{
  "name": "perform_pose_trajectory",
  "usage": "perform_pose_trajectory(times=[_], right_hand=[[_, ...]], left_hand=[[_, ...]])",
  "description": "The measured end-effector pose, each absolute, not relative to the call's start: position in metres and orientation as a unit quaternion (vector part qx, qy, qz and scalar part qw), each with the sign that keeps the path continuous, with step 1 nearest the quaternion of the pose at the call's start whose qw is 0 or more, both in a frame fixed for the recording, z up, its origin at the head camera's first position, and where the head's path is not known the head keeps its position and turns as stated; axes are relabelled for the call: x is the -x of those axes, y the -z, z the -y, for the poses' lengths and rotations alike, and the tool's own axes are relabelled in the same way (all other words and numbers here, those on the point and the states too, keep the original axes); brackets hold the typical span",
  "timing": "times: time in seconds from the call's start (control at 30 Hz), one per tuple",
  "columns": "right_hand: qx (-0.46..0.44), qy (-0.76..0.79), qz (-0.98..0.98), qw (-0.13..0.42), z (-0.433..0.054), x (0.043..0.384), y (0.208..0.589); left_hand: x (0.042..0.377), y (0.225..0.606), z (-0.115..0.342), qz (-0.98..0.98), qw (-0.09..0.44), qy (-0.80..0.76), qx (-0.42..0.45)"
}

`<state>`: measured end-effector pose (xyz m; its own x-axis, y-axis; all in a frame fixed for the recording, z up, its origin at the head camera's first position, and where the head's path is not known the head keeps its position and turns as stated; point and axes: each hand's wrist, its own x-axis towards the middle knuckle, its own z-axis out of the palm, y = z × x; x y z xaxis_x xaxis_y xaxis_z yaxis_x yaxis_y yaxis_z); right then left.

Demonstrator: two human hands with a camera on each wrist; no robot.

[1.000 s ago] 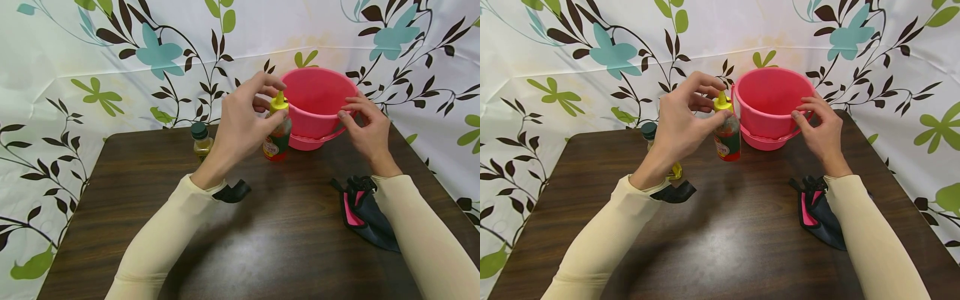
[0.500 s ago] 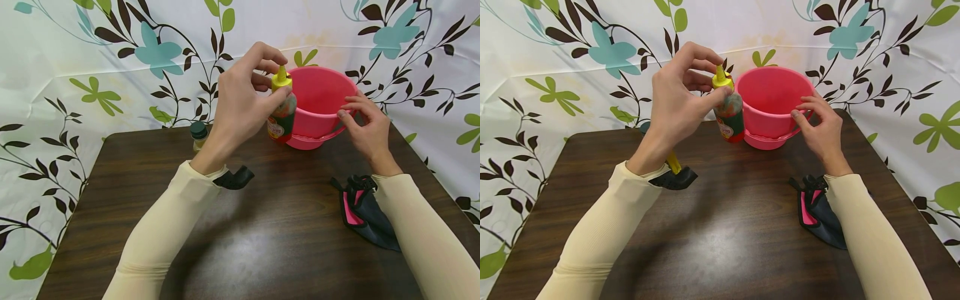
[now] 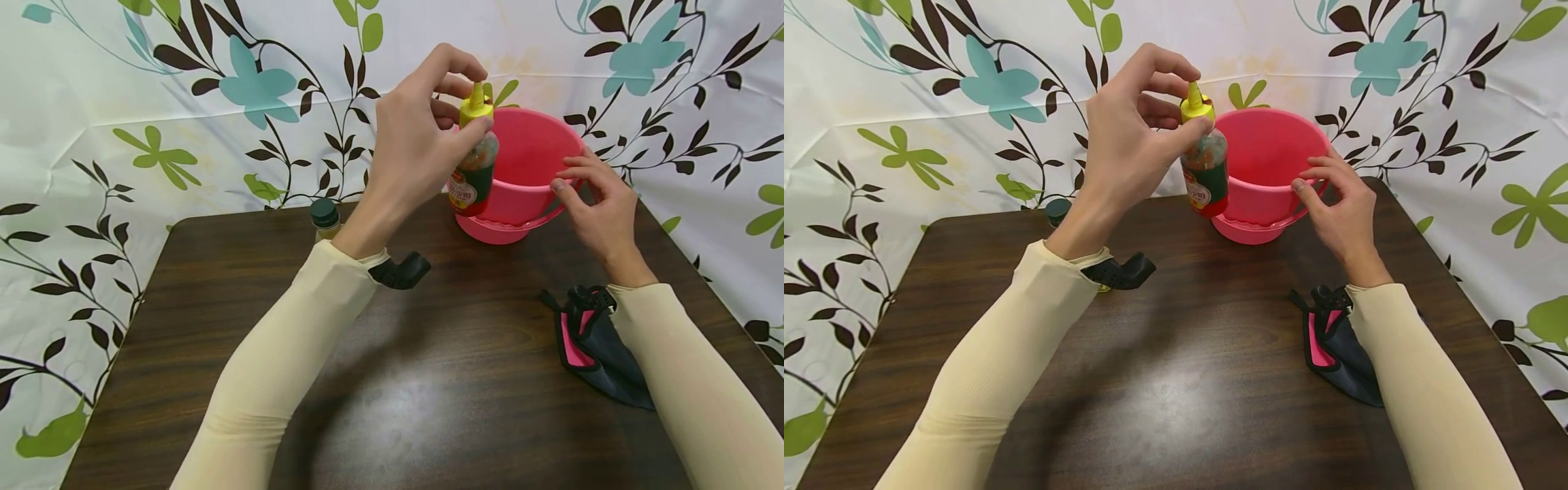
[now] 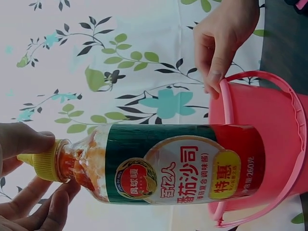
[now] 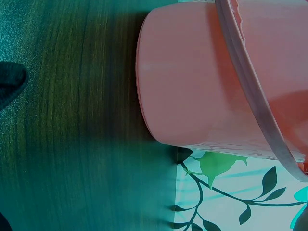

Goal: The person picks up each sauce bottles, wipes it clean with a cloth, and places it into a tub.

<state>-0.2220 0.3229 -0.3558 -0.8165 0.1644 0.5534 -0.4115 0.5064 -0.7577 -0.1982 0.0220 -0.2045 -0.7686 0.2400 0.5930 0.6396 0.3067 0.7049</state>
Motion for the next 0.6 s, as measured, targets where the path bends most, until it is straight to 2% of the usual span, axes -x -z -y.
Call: perform_pose_trajectory(times=[0.3, 0.6], right_hand=[[-0.077, -0.485, 0.82, 0.293, -0.323, 0.221, 0.356], [-0.078, -0.48, 0.823, 0.295, -0.324, 0.222, 0.355]], left_hand=[[0.218, 0.206, -0.036, 0.769, 0.202, 0.533, 0.29], [0.227, 0.203, -0.048, 0.763, 0.188, 0.556, 0.271]])
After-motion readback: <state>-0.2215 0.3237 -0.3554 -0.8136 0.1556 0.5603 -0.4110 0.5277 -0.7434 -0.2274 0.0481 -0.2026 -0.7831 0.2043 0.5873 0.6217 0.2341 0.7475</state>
